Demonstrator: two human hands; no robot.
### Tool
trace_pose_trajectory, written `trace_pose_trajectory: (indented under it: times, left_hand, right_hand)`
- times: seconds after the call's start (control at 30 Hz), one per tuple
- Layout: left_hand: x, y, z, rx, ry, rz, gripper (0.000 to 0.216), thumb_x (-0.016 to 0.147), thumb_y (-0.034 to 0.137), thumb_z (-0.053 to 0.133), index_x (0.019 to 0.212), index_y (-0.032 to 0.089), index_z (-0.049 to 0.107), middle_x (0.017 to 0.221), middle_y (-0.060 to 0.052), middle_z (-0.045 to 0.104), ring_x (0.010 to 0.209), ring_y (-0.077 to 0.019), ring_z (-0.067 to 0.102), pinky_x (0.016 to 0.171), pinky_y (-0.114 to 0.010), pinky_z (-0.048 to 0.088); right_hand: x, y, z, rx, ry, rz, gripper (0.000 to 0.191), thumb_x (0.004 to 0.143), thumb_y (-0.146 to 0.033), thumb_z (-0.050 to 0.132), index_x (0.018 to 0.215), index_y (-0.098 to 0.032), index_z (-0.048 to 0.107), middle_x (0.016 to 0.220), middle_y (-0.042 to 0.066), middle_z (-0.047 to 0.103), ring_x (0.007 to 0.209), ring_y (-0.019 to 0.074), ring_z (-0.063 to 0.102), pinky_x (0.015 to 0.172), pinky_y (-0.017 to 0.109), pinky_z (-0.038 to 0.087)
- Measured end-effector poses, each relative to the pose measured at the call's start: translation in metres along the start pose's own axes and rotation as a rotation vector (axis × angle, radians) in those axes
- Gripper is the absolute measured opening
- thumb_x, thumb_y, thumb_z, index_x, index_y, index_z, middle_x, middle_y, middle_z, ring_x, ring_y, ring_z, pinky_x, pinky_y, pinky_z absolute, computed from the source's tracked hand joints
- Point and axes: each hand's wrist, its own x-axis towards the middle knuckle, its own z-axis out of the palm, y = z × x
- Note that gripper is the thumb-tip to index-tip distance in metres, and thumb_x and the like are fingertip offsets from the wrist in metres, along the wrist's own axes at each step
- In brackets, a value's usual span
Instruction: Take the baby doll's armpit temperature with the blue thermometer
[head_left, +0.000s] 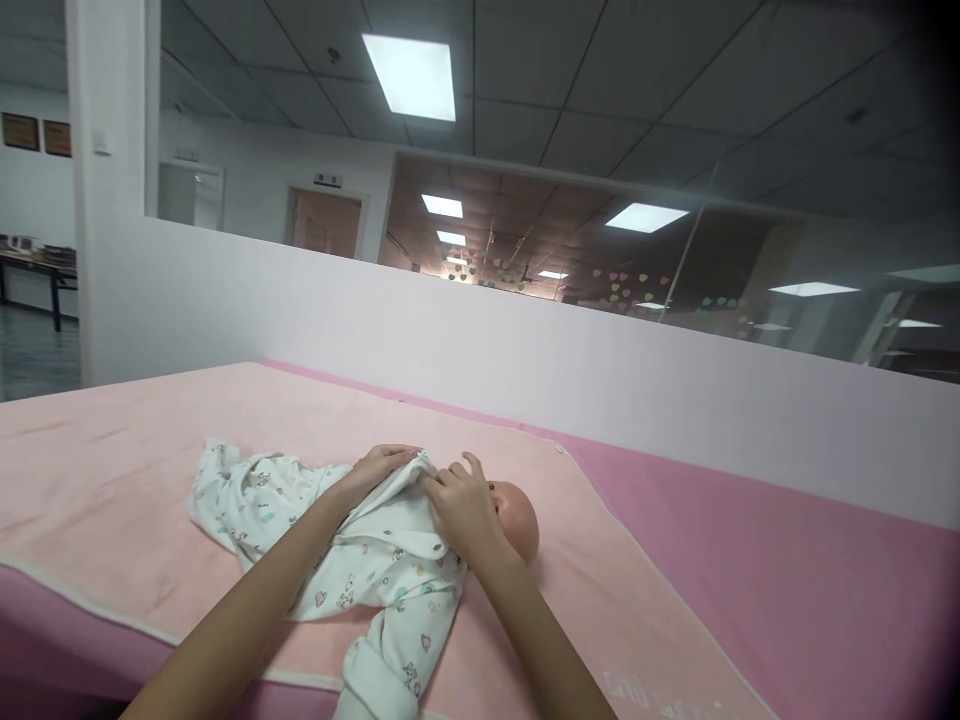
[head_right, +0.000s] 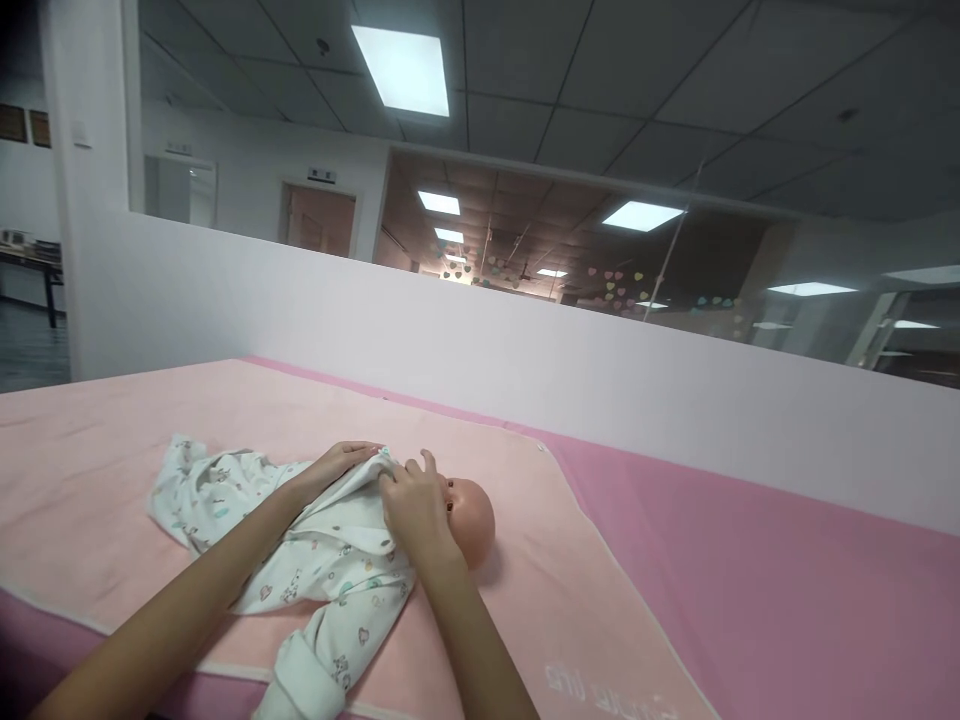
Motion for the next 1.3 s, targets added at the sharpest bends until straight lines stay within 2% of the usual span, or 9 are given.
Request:
trace_pose_trajectory:
  times: [0.17, 0.27, 0.37, 0.6, 0.8, 0.93, 1.07, 1.2, 1.3]
  left_hand:
    - [-0.001, 0.003, -0.001, -0.091, 0.023, -0.033, 0.052, 0.066, 0.036, 0.073, 0.111, 0.012, 0.063, 0.086, -0.008, 0.07, 0.07, -0.0154, 0.062, 0.067, -0.024, 0.045]
    - [-0.004, 0.006, 0.0, -0.117, -0.003, -0.029, 0.058, 0.07, 0.036, 0.07, 0.123, 0.016, 0.056, 0.076, -0.004, 0.068, 0.063, -0.0133, 0.06, 0.063, -0.023, 0.043]
    - [-0.005, 0.007, 0.0, -0.142, -0.029, -0.019, 0.053, 0.072, 0.034, 0.068, 0.121, 0.016, 0.057, 0.074, -0.003, 0.067, 0.063, -0.0124, 0.059, 0.063, -0.022, 0.042]
    - [-0.003, 0.001, 0.001, 0.018, 0.005, -0.002, 0.039, 0.068, 0.033, 0.067, 0.102, 0.013, 0.069, 0.093, -0.007, 0.069, 0.078, -0.0172, 0.06, 0.072, -0.025, 0.042]
    - [-0.009, 0.002, 0.01, 0.167, 0.022, 0.022, 0.028, 0.07, 0.035, 0.064, 0.088, 0.016, 0.073, 0.096, -0.006, 0.069, 0.091, -0.0215, 0.059, 0.076, -0.025, 0.043]
    - [-0.013, 0.005, 0.015, 0.364, 0.049, 0.03, 0.027, 0.075, 0.038, 0.055, 0.084, 0.019, 0.073, 0.099, -0.003, 0.068, 0.098, -0.024, 0.056, 0.08, -0.027, 0.042]
    - [-0.014, 0.005, 0.018, 0.522, 0.054, 0.021, 0.028, 0.074, 0.043, 0.052, 0.069, 0.019, 0.067, 0.076, -0.002, 0.066, 0.077, -0.0223, 0.055, 0.064, -0.027, 0.041]
    - [-0.019, 0.006, 0.021, 0.557, -0.038, -0.042, 0.031, 0.071, 0.046, 0.055, 0.06, 0.017, 0.053, 0.053, 0.002, 0.043, 0.053, -0.0129, 0.038, 0.05, -0.023, 0.03]
    - [-0.023, 0.011, 0.025, 0.551, -0.091, -0.064, 0.031, 0.07, 0.046, 0.056, 0.063, 0.016, 0.051, 0.053, 0.005, 0.035, 0.051, -0.0099, 0.031, 0.049, -0.022, 0.024]
  right_hand:
    - [0.041, -0.013, 0.014, -0.102, -0.203, 0.136, 0.022, 0.083, -0.007, 0.042, 0.084, -0.015, 0.063, 0.087, 0.011, 0.063, 0.083, 0.0215, 0.053, 0.076, 0.035, 0.03]
    - [0.043, -0.013, 0.019, -0.129, -0.23, 0.177, 0.024, 0.082, -0.005, 0.044, 0.076, -0.016, 0.064, 0.087, 0.011, 0.062, 0.083, 0.0219, 0.052, 0.073, 0.034, 0.029]
    - [0.032, -0.013, 0.013, -0.083, -0.206, 0.206, 0.022, 0.083, -0.008, 0.046, 0.076, -0.018, 0.065, 0.084, 0.01, 0.062, 0.082, 0.0212, 0.052, 0.071, 0.033, 0.029]
    - [-0.002, 0.009, -0.049, 0.491, 0.047, 0.469, 0.018, 0.084, -0.023, 0.05, 0.084, -0.025, 0.068, 0.084, 0.003, 0.066, 0.082, 0.0194, 0.055, 0.074, 0.03, 0.035]
    - [-0.014, 0.031, -0.095, 0.983, 0.126, 0.569, 0.019, 0.076, -0.034, 0.057, 0.078, -0.021, 0.07, 0.086, 0.004, 0.068, 0.082, 0.0207, 0.058, 0.071, 0.029, 0.041]
    - [-0.022, 0.028, -0.098, 1.196, 0.155, 0.572, 0.025, 0.076, -0.04, 0.057, 0.077, -0.017, 0.069, 0.081, 0.004, 0.067, 0.08, 0.0196, 0.058, 0.071, 0.028, 0.044]
    - [-0.031, 0.022, -0.094, 1.288, 0.111, 0.542, 0.028, 0.079, -0.041, 0.055, 0.071, -0.016, 0.066, 0.078, 0.004, 0.065, 0.08, 0.0182, 0.059, 0.073, 0.026, 0.044]
    - [-0.037, 0.02, -0.096, 1.369, 0.066, 0.554, 0.027, 0.08, -0.041, 0.056, 0.076, -0.016, 0.067, 0.083, 0.004, 0.066, 0.085, 0.0178, 0.059, 0.077, 0.026, 0.044]
    - [-0.039, 0.022, -0.098, 1.414, 0.082, 0.573, 0.025, 0.08, -0.039, 0.058, 0.083, -0.017, 0.068, 0.086, 0.004, 0.066, 0.086, 0.0171, 0.059, 0.079, 0.026, 0.044]
